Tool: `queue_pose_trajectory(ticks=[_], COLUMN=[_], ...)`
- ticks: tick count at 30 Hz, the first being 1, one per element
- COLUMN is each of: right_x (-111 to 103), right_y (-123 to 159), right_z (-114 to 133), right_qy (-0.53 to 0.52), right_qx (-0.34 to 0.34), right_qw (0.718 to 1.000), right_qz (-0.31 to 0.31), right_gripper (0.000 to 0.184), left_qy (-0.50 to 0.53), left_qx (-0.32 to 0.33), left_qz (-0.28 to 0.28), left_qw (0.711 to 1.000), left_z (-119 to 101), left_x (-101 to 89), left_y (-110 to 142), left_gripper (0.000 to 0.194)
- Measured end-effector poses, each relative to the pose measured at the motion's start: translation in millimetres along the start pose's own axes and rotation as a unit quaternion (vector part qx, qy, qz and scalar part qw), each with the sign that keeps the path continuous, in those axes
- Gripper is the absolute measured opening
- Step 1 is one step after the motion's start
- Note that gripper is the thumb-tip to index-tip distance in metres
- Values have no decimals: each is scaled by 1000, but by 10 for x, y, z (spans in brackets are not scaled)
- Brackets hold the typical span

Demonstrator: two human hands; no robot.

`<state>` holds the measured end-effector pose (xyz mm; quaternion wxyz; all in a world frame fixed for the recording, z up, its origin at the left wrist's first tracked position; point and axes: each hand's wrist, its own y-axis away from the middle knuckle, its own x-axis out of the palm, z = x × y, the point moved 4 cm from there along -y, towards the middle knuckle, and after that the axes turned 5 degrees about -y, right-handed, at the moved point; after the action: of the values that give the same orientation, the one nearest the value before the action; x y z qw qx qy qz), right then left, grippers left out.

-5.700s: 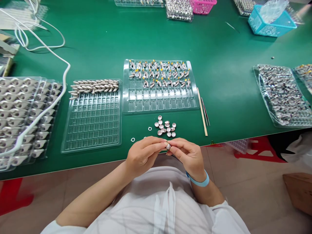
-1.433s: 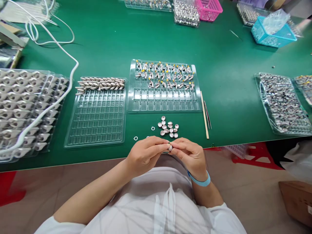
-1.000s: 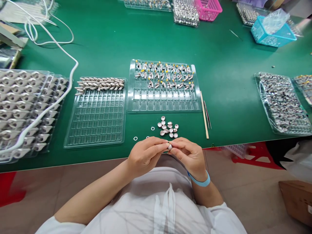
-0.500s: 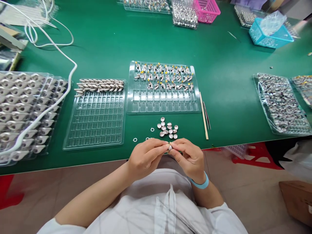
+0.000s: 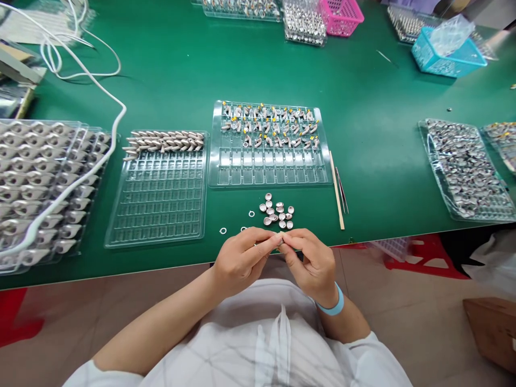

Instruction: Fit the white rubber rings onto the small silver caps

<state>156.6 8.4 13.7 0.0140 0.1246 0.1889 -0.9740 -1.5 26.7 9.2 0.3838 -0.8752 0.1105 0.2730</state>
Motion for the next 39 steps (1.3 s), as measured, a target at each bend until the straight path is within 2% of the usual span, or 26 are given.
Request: queue_pose_trajectory(ticks=[3, 7, 9, 11, 15, 24, 31, 39], right_x=[20, 39, 40, 37, 22, 1, -21, -14], right_y=[17, 60, 74, 68, 34, 31, -10, 14], right_z=[-11, -113, -165, -186, -186, -181, -196, -223], right_qy=[6, -62, -107, -133, -148, -161, -221, -238], right_qx=[24, 121, 166, 183, 171, 136, 157, 154], right_qw=[1000, 991, 980, 974, 973, 977, 962, 959], right_qz=[-10, -20, -11, 13, 52, 22, 32, -1], right_gripper=[32, 25, 27, 26, 23, 33, 32, 32], left_qy=[-5, -8, -5, 4, 13, 30, 85, 94], left_qx=[2, -1, -3, 1, 3, -7, -3, -10], left_qz=[-13, -35, -37, -37, -33, -40, -25, -31], left_qw=[1000, 999, 999, 999, 999, 999, 996, 995], left_z=[7, 5, 3, 0, 1, -15, -21, -11], left_x=[4, 14, 20, 22, 23, -21, -35, -15], left_y=[-9, -31, -35, -34, -19, -13, -68, -69], left_gripper=[39, 33, 33, 33, 32, 32, 36, 37])
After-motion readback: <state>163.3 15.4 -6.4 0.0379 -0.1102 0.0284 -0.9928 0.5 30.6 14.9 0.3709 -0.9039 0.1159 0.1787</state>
